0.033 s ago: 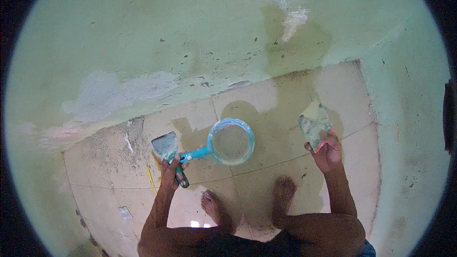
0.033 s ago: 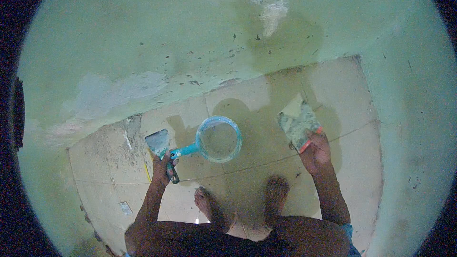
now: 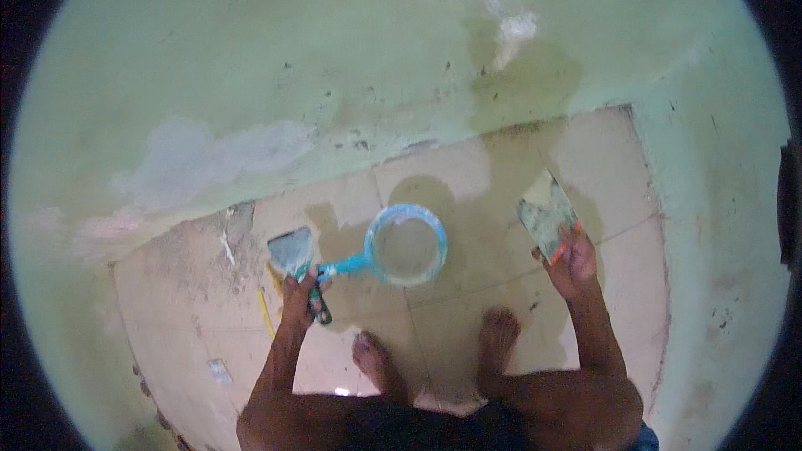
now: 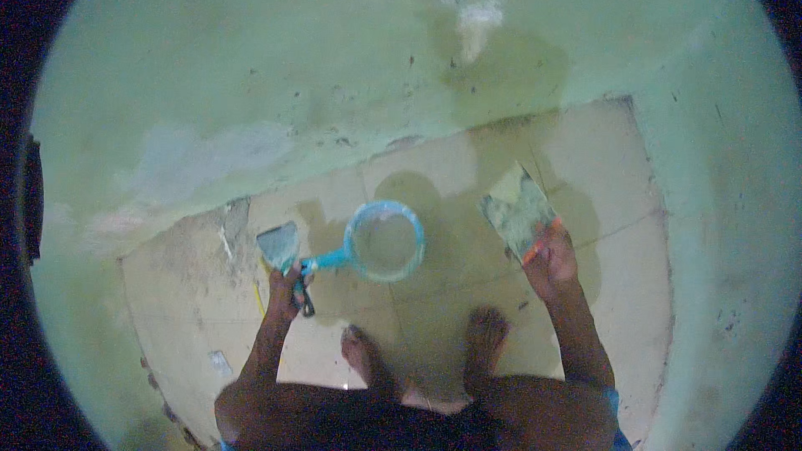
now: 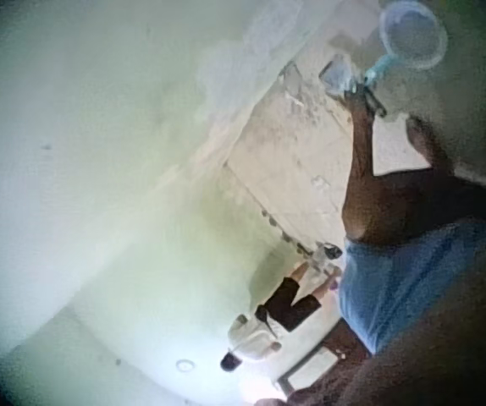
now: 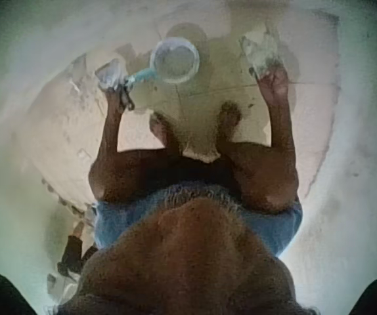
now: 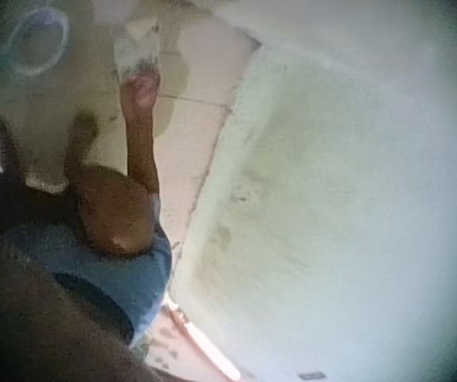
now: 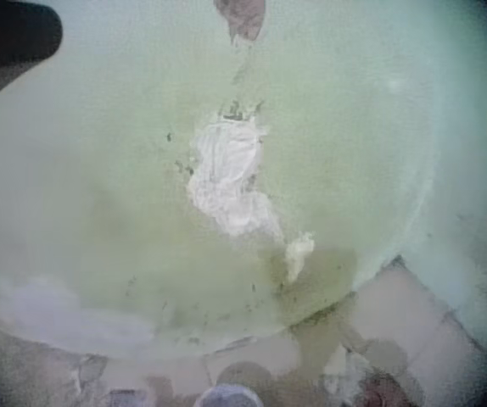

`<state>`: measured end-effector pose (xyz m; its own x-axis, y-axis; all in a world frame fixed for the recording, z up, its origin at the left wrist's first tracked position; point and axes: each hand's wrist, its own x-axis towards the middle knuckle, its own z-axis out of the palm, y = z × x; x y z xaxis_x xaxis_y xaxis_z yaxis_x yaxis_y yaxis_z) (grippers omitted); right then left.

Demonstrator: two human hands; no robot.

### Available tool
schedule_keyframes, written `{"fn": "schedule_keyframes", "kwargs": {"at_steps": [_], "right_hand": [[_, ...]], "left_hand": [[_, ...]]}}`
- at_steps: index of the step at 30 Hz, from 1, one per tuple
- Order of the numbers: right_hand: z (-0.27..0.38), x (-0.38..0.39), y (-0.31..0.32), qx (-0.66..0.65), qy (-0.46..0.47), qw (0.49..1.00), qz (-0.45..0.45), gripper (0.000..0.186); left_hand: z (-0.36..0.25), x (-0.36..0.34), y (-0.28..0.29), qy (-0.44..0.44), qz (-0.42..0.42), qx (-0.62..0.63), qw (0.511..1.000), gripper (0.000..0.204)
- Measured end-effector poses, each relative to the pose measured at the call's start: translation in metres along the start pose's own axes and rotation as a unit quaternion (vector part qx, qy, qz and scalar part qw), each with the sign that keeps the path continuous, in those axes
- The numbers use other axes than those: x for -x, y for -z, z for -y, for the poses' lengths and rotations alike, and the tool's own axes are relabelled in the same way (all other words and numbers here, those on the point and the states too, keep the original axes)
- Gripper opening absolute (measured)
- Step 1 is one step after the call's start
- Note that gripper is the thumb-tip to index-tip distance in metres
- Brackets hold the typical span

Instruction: The person applies a patching compound to a wall using a putty knife and then smooths it over with another flat tool.

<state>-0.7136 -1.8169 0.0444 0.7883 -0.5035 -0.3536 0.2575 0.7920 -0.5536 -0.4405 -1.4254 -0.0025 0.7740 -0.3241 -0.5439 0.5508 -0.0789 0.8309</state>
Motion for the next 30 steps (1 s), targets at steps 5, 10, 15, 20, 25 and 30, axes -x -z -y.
{"fn": "schedule_keyframes", "kwargs": {"at_steps": [5, 10, 15, 20, 25, 30], "right_hand": [[0.008, -0.035, 0.001, 0.073, 0.014, 0.997, 0.035, 0.039], [0.061, -0.035, -0.062, 0.228, 0.034, 0.968, 0.102, 0.038], [0.053, -0.031, -0.075, 0.263, 0.035, 0.961, 0.081, 0.032], [0.055, -0.017, -0.080, 0.340, -0.011, 0.939, 0.053, 0.031], [0.065, -0.052, -0.114, 0.502, -0.094, 0.856, 0.073, 0.030], [-0.018, -0.092, -0.063, 0.333, -0.087, 0.939, 0.014, 0.028]], "left_hand": [[0.019, 0.014, 0.031, -0.079, -0.077, 0.035, 0.993, 0.026], [0.025, 0.028, 0.104, -0.089, -0.139, 0.060, 0.984, 0.024], [0.046, 0.028, 0.141, -0.162, -0.131, 0.058, 0.976, 0.024], [0.036, 0.042, 0.131, -0.230, -0.243, 0.001, 0.943, 0.028], [-0.062, 0.099, 0.126, -0.371, -0.238, -0.104, 0.892, 0.026], [-0.160, 0.122, 0.039, -0.274, -0.057, -0.220, 0.934, 0.025]]}}
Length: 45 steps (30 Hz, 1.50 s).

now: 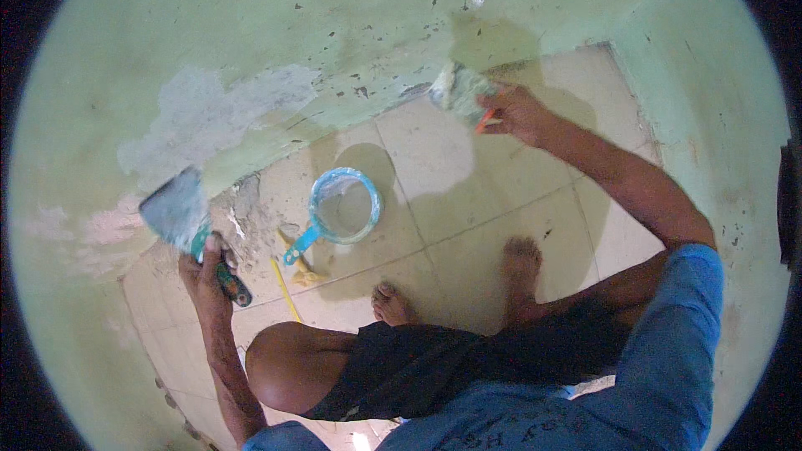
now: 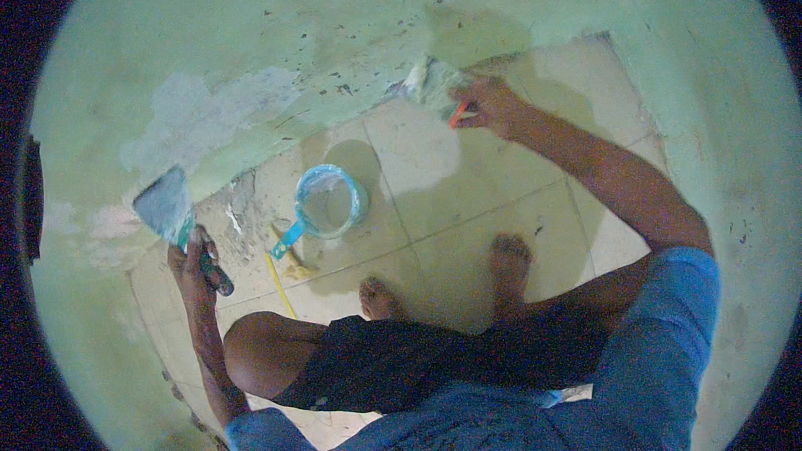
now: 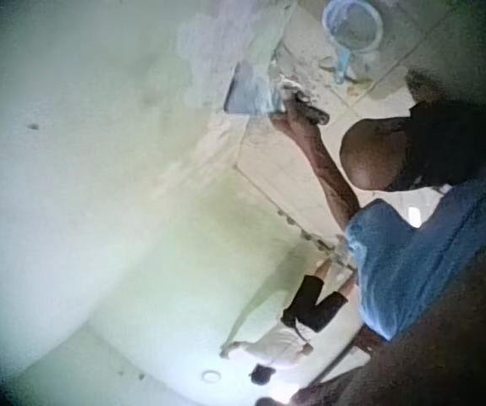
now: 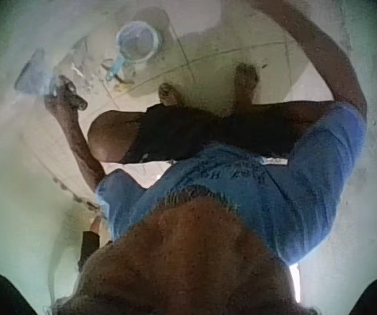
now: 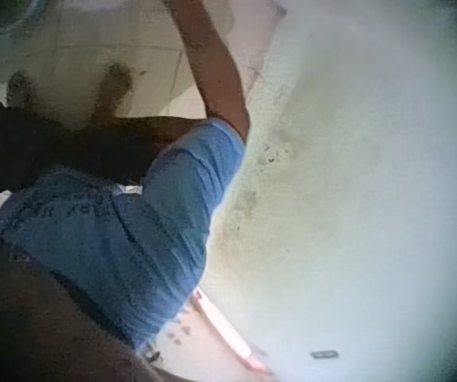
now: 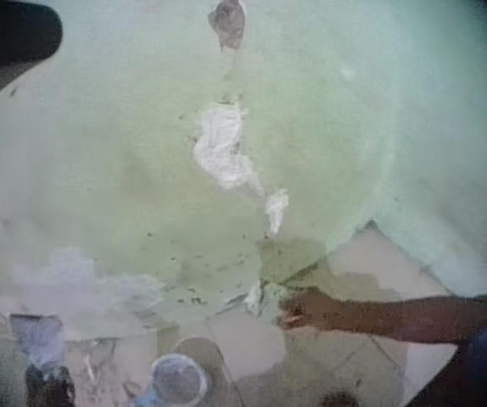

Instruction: The person applies a patching compound to a wall using a putty knife and then smooths it over with another flat tool.

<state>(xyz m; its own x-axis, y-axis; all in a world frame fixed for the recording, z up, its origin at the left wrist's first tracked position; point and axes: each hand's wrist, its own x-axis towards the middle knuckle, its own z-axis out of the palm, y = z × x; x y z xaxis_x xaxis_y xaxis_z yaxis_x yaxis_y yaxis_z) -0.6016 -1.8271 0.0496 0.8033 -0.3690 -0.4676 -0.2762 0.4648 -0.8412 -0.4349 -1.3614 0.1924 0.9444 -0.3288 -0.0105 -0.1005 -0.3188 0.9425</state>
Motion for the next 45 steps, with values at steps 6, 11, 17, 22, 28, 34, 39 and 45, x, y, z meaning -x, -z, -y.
{"fn": "schedule_keyframes", "kwargs": {"at_steps": [6, 11, 17, 22, 28, 34, 39, 45], "right_hand": [[-0.015, -0.004, -0.154, -0.395, 0.071, 0.903, 0.153, 0.032], [-0.008, 0.043, -0.264, -0.537, 0.020, 0.831, 0.144, 0.029], [0.002, 0.056, -0.280, -0.529, -0.008, 0.838, 0.130, 0.028], [-0.012, 0.045, -0.285, -0.509, -0.030, 0.856, 0.084, 0.029], [-0.029, 0.021, -0.263, -0.478, -0.026, 0.871, 0.115, 0.031], [-0.024, 0.029, -0.259, -0.461, 0.008, 0.878, 0.128, 0.035], [-0.026, 0.022, -0.241, -0.319, 0.181, 0.885, 0.286, 0.042], [-0.141, -0.160, -0.121, -0.503, 0.098, 0.851, -0.119, 0.043]], "left_hand": [[-0.057, -0.021, -0.085, 0.027, 0.028, 0.077, 0.996, 0.037], [-0.067, -0.018, -0.134, 0.028, 0.050, 0.181, 0.982, 0.025], [-0.058, -0.010, -0.130, 0.041, -0.031, 0.279, 0.959, 0.025], [-0.043, -0.001, -0.141, 0.016, -0.077, 0.232, 0.970, 0.028], [-0.034, -0.012, -0.150, 0.020, -0.064, 0.250, 0.966, 0.026], [-0.028, -0.019, -0.151, 0.041, -0.080, 0.277, 0.957, 0.024], [-0.028, -0.030, -0.130, 0.042, -0.154, 0.183, 0.970, 0.026], [-0.057, -0.027, -0.132, -0.043, -0.181, 0.235, 0.954, 0.018]]}}
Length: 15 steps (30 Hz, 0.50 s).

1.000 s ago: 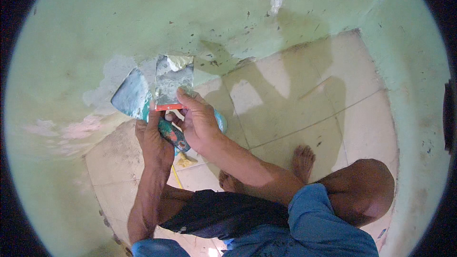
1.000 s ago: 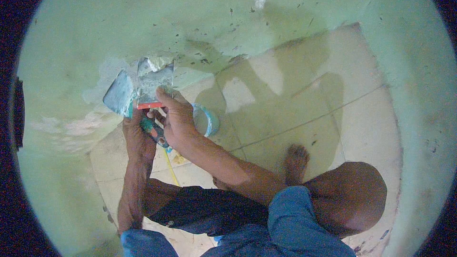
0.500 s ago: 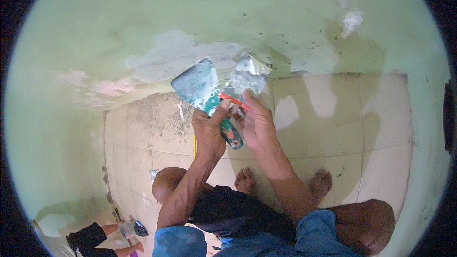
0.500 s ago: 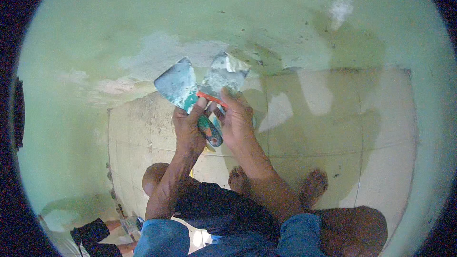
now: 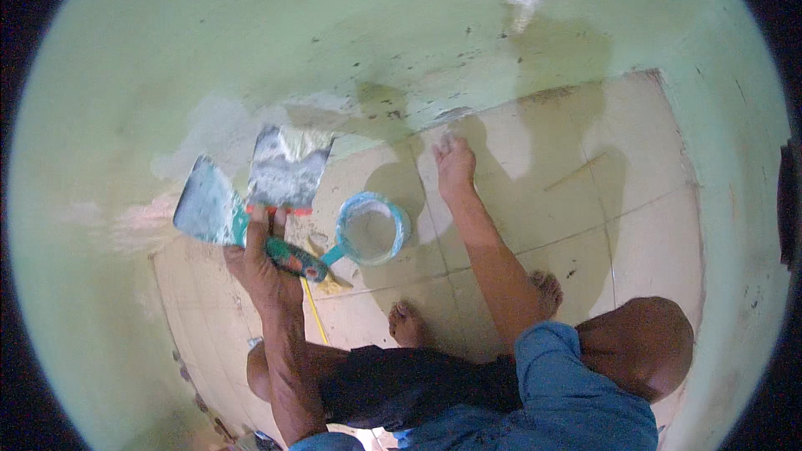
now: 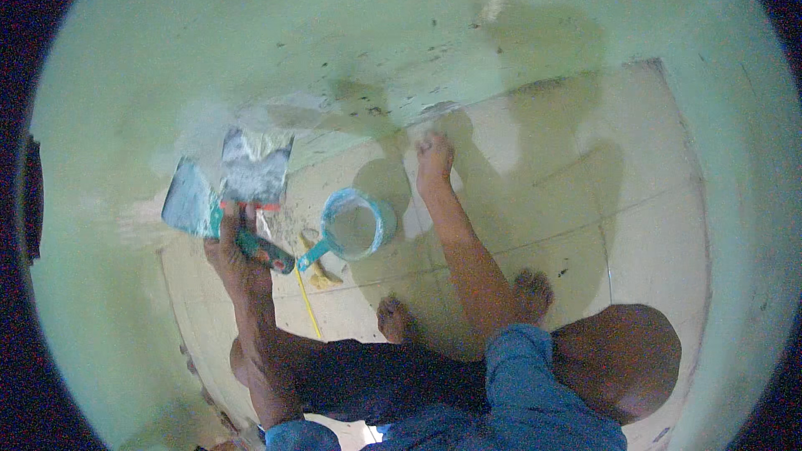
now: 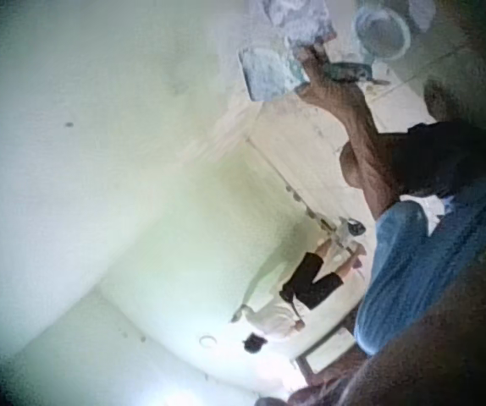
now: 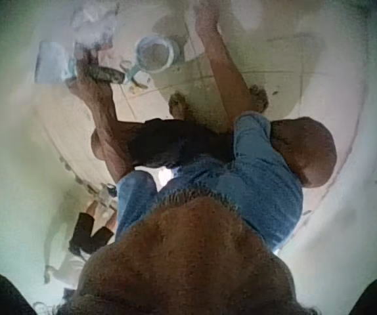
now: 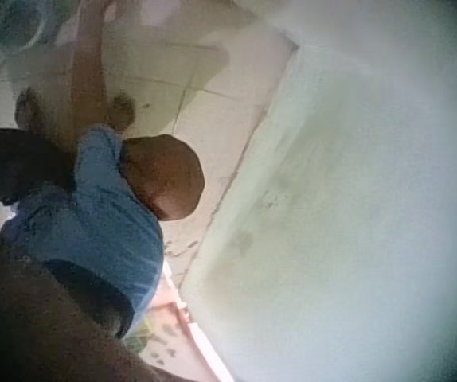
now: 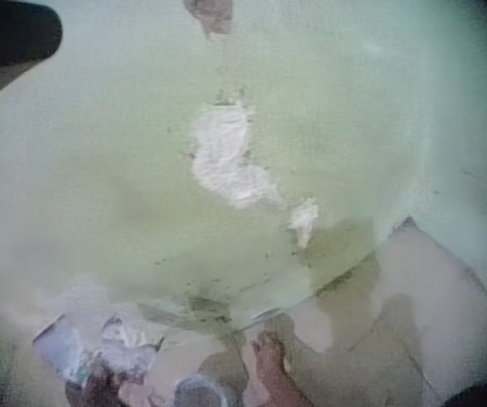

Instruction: The person applies a patching compound to a wall using a putty knife and then smooths it over with another flat tool.

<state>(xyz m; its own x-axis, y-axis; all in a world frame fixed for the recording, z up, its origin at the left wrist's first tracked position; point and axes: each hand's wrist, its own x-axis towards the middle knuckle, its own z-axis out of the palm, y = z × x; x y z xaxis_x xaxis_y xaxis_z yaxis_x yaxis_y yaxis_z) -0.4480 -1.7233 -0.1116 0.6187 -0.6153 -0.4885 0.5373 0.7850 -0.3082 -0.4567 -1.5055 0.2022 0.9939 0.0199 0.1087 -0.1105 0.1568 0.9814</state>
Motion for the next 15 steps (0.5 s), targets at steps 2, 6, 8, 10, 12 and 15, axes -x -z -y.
{"fn": "schedule_keyframes", "kwargs": {"at_steps": [2, 6, 8, 10, 12, 15], "right_hand": [[0.000, -0.029, -0.009, -0.019, 0.059, 0.997, -0.054, 0.043], [-0.032, -0.040, -0.081, -0.016, 0.059, 0.991, -0.116, 0.044], [-0.069, -0.030, -0.088, 0.088, 0.121, 0.985, -0.083, 0.042], [-0.076, -0.052, -0.039, 0.246, 0.242, 0.938, -0.031, 0.041], [-0.063, -0.066, 0.003, 0.362, 0.337, 0.869, -0.024, 0.041], [-0.053, -0.046, -0.027, 0.161, 0.205, 0.964, -0.045, 0.043]], "left_hand": [[0.003, 0.001, 0.001, 0.012, -0.002, -0.016, 1.000, 0.017], [-0.001, -0.002, 0.012, -0.009, -0.022, -0.032, 0.999, 0.015], [-0.002, -0.008, 0.027, -0.017, -0.015, -0.033, 0.999, 0.019], [0.008, -0.006, 0.014, -0.005, 0.008, -0.034, 0.999, 0.026], [0.018, -0.005, 0.000, 0.029, 0.026, -0.025, 0.999, 0.028], [0.014, -0.010, 0.018, 0.031, -0.023, -0.040, 0.998, 0.025]]}}
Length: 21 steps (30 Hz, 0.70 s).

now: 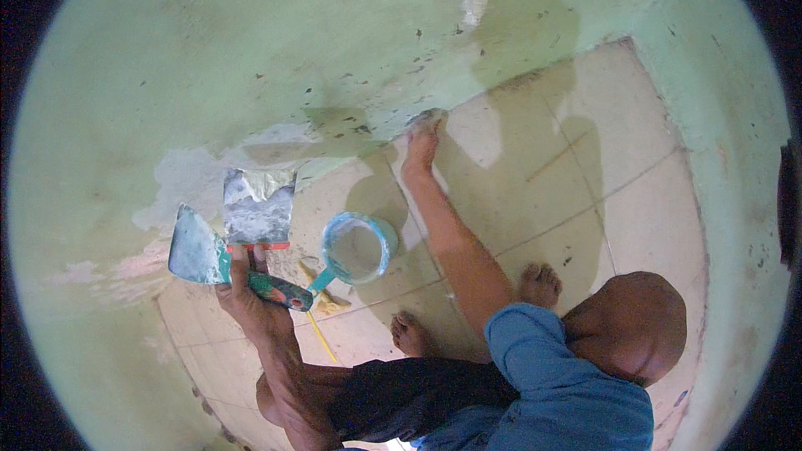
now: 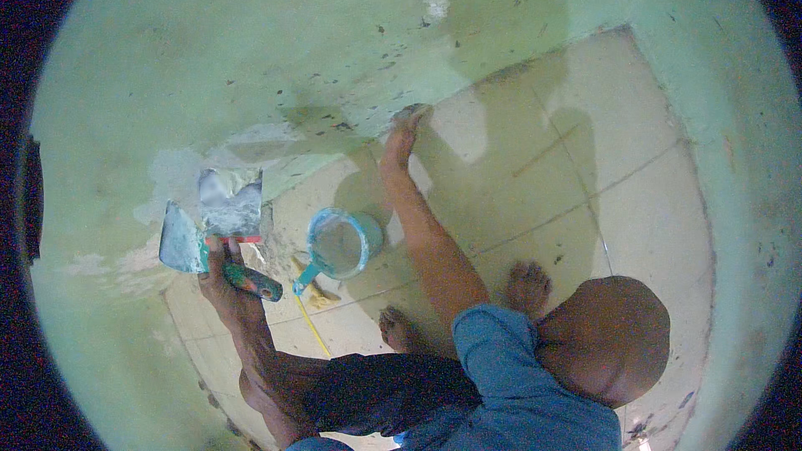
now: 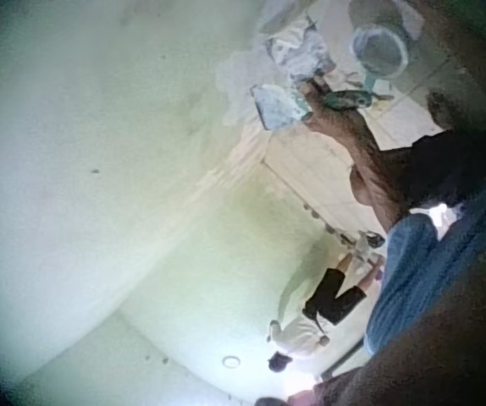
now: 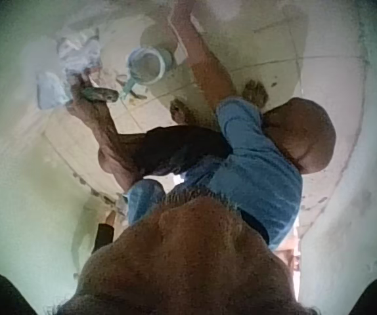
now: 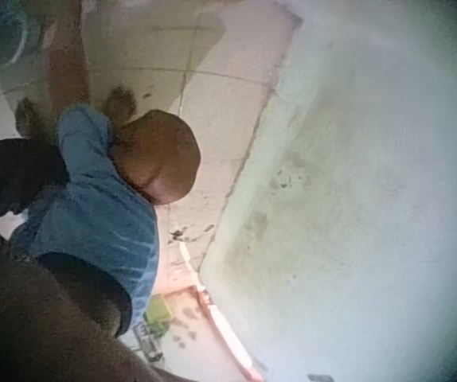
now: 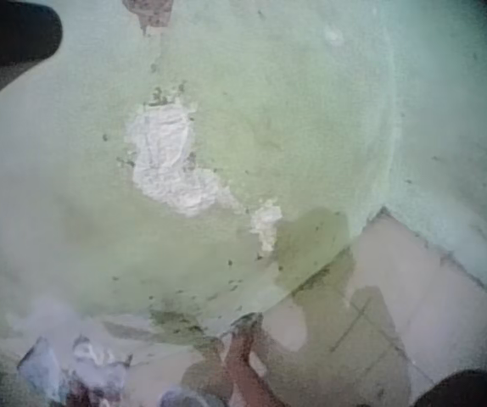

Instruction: The person applies a patching compound to a wall using a putty knife and then smooths it over with another flat tool.

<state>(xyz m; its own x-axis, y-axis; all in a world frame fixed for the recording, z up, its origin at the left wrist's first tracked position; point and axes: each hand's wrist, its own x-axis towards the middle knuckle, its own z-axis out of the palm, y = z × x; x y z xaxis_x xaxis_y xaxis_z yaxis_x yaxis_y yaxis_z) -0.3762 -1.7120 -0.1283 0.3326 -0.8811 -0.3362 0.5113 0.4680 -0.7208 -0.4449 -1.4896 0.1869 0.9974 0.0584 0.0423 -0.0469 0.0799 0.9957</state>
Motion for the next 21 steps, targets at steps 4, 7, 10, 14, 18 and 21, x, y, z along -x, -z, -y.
{"fn": "schedule_keyframes", "kwargs": {"at_steps": [4, 7, 10, 14, 18, 21], "right_hand": [[0.058, 0.027, -0.029, -0.109, -0.134, 0.985, 0.002, 0.058], [0.085, 0.028, -0.024, -0.016, -0.004, 0.999, 0.040, 0.068], [0.139, 0.009, -0.013, 0.136, 0.154, 0.978, 0.014, 0.072], [0.186, -0.023, -0.041, 0.319, 0.311, 0.895, -0.005, 0.070], [0.186, -0.011, -0.048, 0.387, 0.358, 0.850, 0.002, 0.069], [0.192, 0.013, -0.057, 0.417, 0.340, 0.841, 0.056, 0.070]], "left_hand": [[-0.005, -0.001, -0.004, -0.002, -0.007, 0.018, 1.000, 0.019], [-0.002, 0.003, -0.003, 0.001, 0.006, 0.022, 1.000, 0.018], [-0.005, 0.009, -0.004, 0.015, 0.017, 0.022, 1.000, 0.018], [-0.016, 0.009, -0.010, 0.033, 0.025, 0.017, 0.999, 0.018], [-0.016, 0.010, -0.005, 0.039, 0.058, 0.031, 0.997, 0.017], [-0.024, 0.010, -0.011, 0.037, 0.023, 0.021, 0.999, 0.016]]}}
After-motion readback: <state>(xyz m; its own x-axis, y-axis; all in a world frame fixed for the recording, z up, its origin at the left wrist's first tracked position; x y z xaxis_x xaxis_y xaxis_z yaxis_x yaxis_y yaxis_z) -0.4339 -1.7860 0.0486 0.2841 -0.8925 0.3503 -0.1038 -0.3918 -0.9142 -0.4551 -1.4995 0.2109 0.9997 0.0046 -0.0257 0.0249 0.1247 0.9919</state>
